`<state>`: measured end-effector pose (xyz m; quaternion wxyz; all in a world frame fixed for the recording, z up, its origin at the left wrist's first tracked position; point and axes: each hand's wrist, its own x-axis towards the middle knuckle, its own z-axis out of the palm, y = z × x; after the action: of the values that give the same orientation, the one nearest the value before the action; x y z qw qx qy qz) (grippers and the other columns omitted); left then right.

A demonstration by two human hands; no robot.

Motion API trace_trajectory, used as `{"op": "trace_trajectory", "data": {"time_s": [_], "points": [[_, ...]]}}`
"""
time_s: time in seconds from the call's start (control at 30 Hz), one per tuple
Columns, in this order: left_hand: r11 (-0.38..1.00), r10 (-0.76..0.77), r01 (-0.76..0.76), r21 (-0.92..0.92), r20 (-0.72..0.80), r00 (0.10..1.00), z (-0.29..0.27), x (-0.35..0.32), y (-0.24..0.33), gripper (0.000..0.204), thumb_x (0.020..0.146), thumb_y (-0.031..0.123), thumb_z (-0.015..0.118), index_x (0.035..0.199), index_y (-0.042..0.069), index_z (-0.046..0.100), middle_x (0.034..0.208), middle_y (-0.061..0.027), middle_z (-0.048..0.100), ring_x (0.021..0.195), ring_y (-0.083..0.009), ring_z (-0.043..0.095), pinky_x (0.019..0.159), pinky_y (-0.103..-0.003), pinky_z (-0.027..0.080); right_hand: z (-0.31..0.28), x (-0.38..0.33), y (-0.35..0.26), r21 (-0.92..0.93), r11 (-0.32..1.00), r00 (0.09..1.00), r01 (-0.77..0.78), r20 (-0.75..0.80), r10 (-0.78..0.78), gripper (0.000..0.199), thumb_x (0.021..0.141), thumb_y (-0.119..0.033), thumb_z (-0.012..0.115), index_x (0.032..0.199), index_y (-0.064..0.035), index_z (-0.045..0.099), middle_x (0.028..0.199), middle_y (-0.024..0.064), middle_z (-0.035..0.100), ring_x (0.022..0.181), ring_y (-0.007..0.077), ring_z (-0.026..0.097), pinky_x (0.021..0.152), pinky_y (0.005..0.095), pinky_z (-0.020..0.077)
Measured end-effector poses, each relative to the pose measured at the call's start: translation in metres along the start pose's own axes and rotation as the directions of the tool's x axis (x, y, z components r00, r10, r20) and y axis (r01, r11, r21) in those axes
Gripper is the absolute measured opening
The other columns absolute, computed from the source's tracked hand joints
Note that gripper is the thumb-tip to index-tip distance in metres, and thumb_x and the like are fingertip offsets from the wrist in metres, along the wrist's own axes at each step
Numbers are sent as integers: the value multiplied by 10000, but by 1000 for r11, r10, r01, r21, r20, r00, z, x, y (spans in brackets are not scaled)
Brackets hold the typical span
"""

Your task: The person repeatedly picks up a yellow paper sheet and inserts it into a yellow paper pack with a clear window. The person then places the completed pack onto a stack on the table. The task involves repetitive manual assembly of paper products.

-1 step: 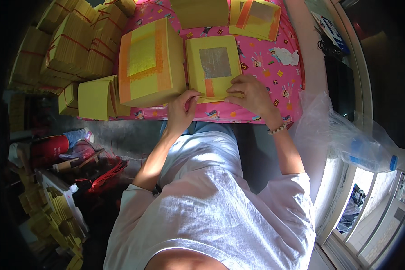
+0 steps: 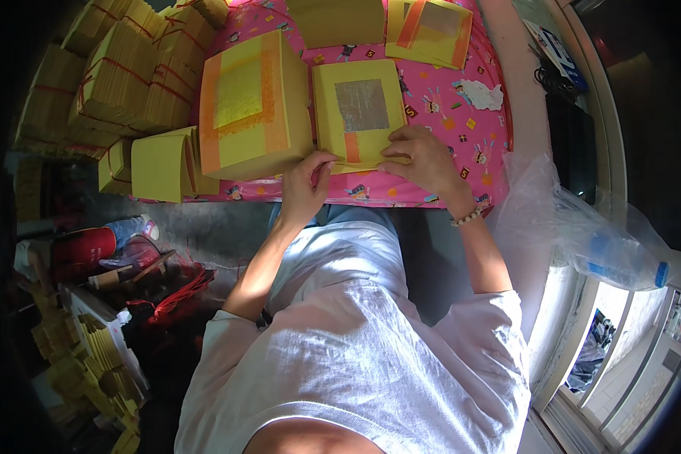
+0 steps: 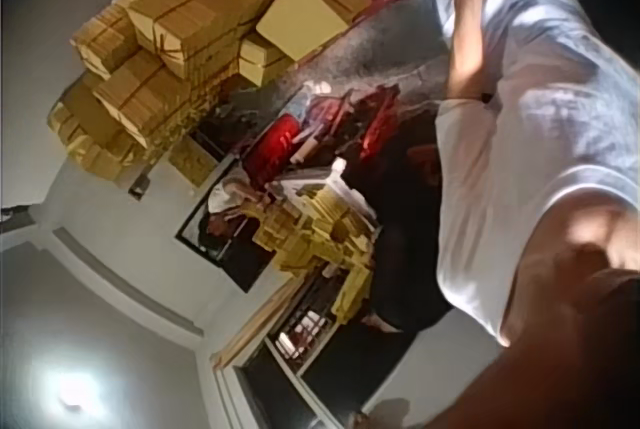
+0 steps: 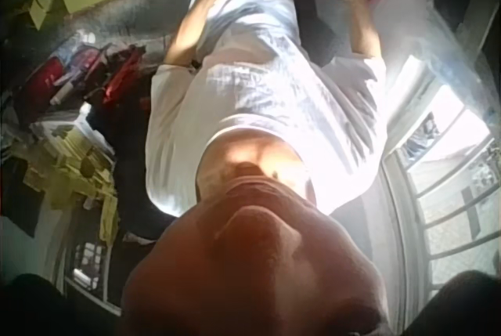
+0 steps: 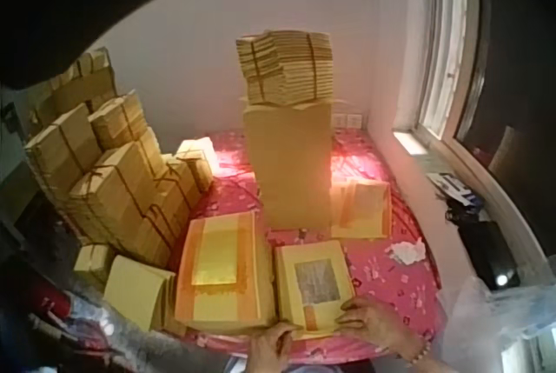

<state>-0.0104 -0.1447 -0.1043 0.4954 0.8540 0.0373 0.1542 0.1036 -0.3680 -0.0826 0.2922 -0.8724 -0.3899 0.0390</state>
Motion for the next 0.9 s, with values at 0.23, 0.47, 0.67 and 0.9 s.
{"op": "trace_trajectory", "data": {"time_s": [0.23,0.47,0.67,0.9], "points": [[1000,6,-6,-5,-15,1000,2,0,-3,107,866,-4,589,951,24,648,706,-174,626,568,-267,616,514,-336,446,-1,-1,-1,-80,994,997,75,-27,-77,242,721,-275,782,878,-93,755,1004,82,670,930,261,643,799,378,527],[1000,15,-15,-19,-15,1000,3,1,-4,94,871,0,588,941,22,647,710,-177,631,576,-273,628,511,-338,449,0,0,3,-58,996,998,64,-26,-65,230,750,-283,759,879,-94,760,1011,91,678,921,264,648,797,378,526],[1000,20,-20,10,1,1000,2,0,-5,92,875,-3,592,945,14,650,725,-156,641,573,-226,616,515,-310,442,-2,1,1,-37,999,1000,24,12,-24,219,763,-276,753,887,-96,762,1016,94,677,940,264,643,804,373,522],[999,49,-50,-12,-26,998,3,1,-4,90,870,-7,590,936,13,646,693,-174,619,539,-243,599,494,-325,425,-3,2,-1,-37,999,999,34,13,-33,200,764,-249,753,879,-85,760,1007,104,680,927,272,647,796,365,524]]}}
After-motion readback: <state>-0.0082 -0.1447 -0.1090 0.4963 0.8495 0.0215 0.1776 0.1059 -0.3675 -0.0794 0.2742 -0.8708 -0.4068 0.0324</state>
